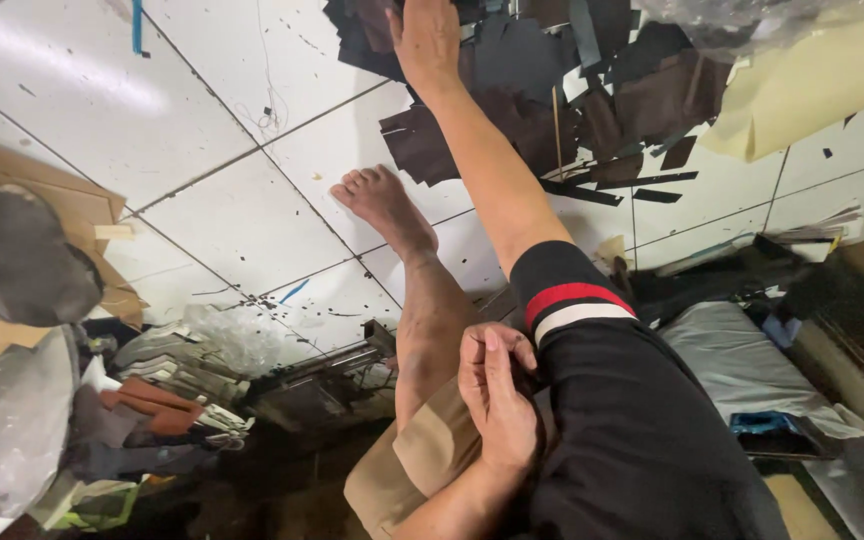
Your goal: Trimming leather scraps with scissors and sorting them into organized piles on a workbench and the floor.
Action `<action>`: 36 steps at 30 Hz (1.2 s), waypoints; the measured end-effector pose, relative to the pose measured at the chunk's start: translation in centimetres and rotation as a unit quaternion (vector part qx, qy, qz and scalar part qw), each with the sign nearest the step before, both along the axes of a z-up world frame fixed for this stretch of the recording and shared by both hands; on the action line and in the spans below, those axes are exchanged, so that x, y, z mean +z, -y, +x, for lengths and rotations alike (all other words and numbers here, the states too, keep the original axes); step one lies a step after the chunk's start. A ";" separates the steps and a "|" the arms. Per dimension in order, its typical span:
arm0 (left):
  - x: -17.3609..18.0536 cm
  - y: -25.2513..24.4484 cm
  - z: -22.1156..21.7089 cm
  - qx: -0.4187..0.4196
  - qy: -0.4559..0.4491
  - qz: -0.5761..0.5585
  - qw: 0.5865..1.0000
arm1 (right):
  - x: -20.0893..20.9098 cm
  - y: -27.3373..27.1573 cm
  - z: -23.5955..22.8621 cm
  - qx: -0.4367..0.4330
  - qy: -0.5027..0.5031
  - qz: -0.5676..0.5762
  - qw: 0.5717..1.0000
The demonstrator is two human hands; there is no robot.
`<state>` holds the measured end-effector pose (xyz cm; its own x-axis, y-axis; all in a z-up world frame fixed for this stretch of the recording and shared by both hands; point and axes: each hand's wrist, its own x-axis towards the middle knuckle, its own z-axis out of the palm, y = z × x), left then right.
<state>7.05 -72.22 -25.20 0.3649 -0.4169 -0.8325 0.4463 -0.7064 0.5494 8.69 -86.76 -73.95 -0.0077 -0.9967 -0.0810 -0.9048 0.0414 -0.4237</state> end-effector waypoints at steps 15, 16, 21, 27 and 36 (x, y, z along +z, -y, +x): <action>-0.7 -1.3 -2.3 0.067 -0.048 -0.038 0.996 | 9.6 -11.4 -10.6 -0.089 0.221 0.158 0.958; -0.5 -1.2 -2.3 0.058 -0.050 -0.033 0.997 | 8.9 -13.3 -11.8 -0.146 0.222 0.193 0.944; -0.3 -0.4 -2.4 0.015 -0.041 -0.031 0.999 | 5.8 -21.0 -17.3 -0.203 0.165 0.233 0.937; -0.2 0.1 -2.5 -0.013 -0.039 -0.029 0.999 | 2.6 -23.9 -20.3 -0.277 0.167 0.224 0.919; -0.1 0.6 -3.0 -0.021 -0.056 -0.040 0.997 | 1.5 -20.8 -25.0 -0.341 0.175 0.191 0.903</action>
